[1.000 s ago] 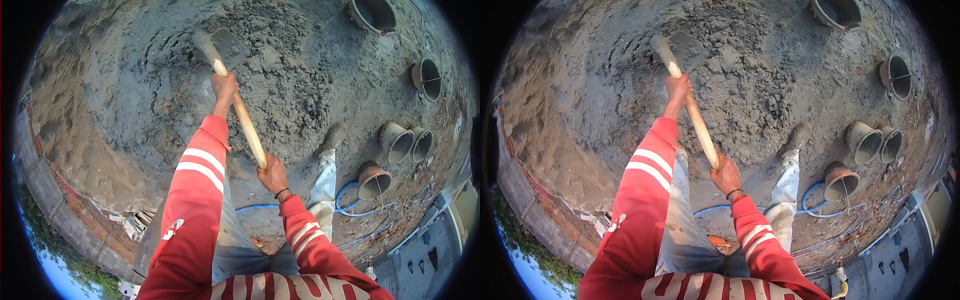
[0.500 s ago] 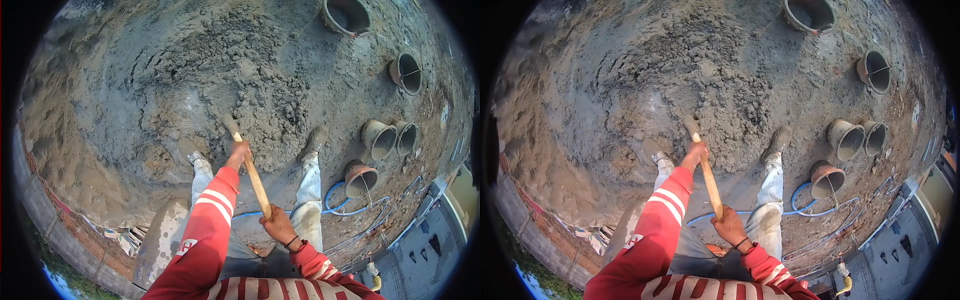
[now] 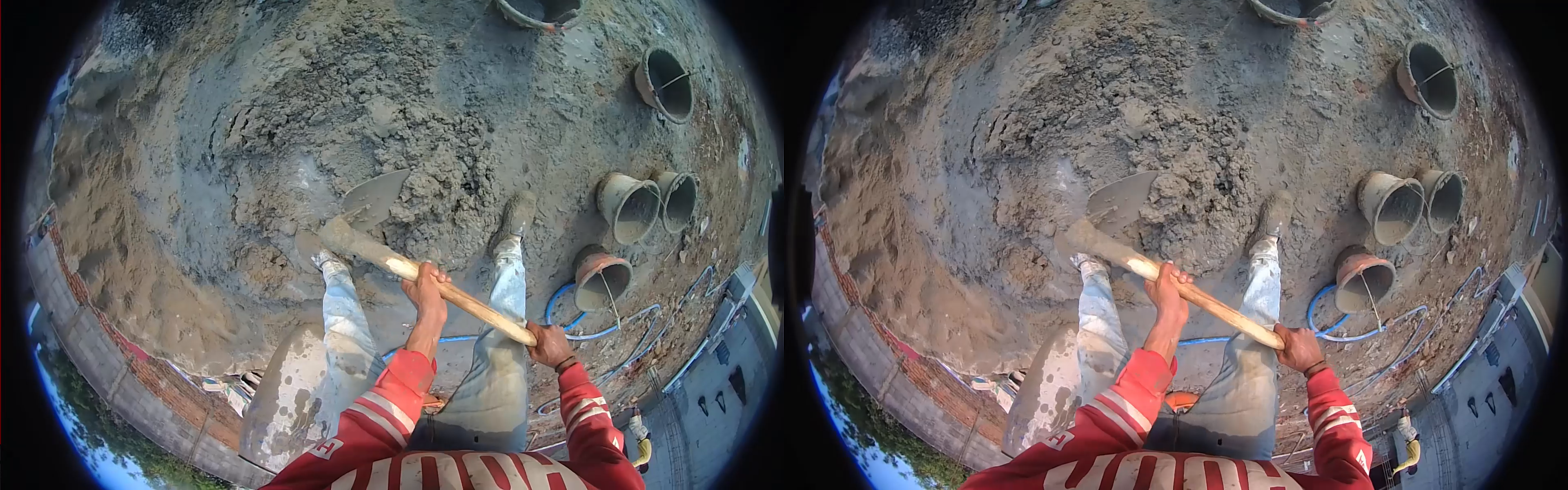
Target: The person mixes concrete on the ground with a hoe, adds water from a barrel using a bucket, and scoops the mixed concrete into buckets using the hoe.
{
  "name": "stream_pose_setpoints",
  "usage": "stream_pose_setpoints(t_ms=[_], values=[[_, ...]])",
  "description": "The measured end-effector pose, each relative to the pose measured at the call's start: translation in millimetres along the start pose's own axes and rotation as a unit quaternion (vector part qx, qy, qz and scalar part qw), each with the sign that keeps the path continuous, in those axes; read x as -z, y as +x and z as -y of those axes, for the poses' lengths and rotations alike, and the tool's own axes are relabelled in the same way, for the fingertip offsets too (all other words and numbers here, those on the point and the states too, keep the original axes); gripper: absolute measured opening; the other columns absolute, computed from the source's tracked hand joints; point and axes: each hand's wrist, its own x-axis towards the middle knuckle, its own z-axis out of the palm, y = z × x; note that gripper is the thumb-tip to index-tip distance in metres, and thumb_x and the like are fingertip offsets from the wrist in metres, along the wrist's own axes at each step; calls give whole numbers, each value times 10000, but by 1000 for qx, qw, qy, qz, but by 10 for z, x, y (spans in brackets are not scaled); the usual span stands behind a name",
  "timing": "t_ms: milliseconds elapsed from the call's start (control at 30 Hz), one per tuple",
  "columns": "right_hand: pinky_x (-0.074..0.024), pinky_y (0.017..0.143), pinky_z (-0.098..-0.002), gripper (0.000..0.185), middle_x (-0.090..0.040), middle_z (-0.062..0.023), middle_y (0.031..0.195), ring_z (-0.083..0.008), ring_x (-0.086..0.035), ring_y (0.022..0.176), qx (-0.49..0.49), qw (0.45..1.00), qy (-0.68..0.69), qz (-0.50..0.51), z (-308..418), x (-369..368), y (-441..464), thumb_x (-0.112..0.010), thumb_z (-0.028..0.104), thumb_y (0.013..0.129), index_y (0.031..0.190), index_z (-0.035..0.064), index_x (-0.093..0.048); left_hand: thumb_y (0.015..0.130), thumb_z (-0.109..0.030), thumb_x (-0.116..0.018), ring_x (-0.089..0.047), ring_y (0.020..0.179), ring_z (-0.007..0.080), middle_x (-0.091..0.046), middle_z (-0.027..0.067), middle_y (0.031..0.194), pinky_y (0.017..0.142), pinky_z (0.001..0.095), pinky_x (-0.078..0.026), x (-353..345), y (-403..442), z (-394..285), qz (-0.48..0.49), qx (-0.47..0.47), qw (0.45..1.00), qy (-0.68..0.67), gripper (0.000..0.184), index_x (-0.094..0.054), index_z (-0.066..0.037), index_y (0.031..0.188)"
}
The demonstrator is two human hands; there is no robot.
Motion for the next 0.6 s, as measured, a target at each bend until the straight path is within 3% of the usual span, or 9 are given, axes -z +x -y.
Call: stream_pose_setpoints(t_ms=[133, 200, 333, 367, 467, 600], values=[[-483, 566, -528, 217, -651, -141, 698, -404, -629, 619, -25, 999, -17, -35, 315, -109, -671, -646, 229, 731, 929, 167, -583, 886, -28, -578, -465, 507, 143, -481, 30, 660, 511, 349, -456, 169, -293, 64, 5, 4, 1000, 13, 139, -443, -60, 892], [-495, 579, -530, 202, -651, -151, 699, -409, -633, 624, -114, 993, 20, -35, 647, -67, -892, -650, 200, 722, 913, 163, -594, 892, -40, -572, -445, 489, 131, -473, 29, 673, 471, 343, -434, 170, -310, 184, 1, 35, 996, 86, 124, -454, -59, 859], [-520, 614, -523, 186, -655, -187, 703, -417, -653, 680, -220, 974, 27, -48, 1169, -173, -149, -653, 154, 725, 904, 124, -612, 864, -27, -574, -455, 454, 139, -466, 43, 620, 420, 327, -427, -90, 870, 516, 44, 84, 979, 182, 127, -455, -31, 817], [-525, 629, -519, 203, -657, -204, 719, -428, -653, 700, -228, 966, 50, -109, 1218, -316, 262, -660, 152, 723, 917, 104, -626, 854, -29, -579, -458, 430, 143, -465, 42, 603, 383, 317, -414, -324, 1197, 406, 20, 66, 971, 230, 132, -465, -20, 789], [-529, 690, -520, 327, -677, -230, 806, -449, -650, 761, -214, 953, 166, -136, 1453, -590, 980, -664, 129, 735, 1059, 88, -651, 840, -39, -602, -518, 431, 161, -517, 67, 608, 383, 320, -450, -772, 1722, -87, 61, -50, 930, 359, 115, -514, 28, 809], [-528, 717, -531, 419, -678, -239, 834, -454, -649, 780, -146, 942, 214, -214, 1873, -677, 1794, -668, 133, 734, 1146, 66, -635, 860, -26, -604, -536, 465, 152, -529, 66, 629, 401, 297, -461, -1139, 2096, -942, 112, -133, 914, 367, 120, -516, 50, 830]])
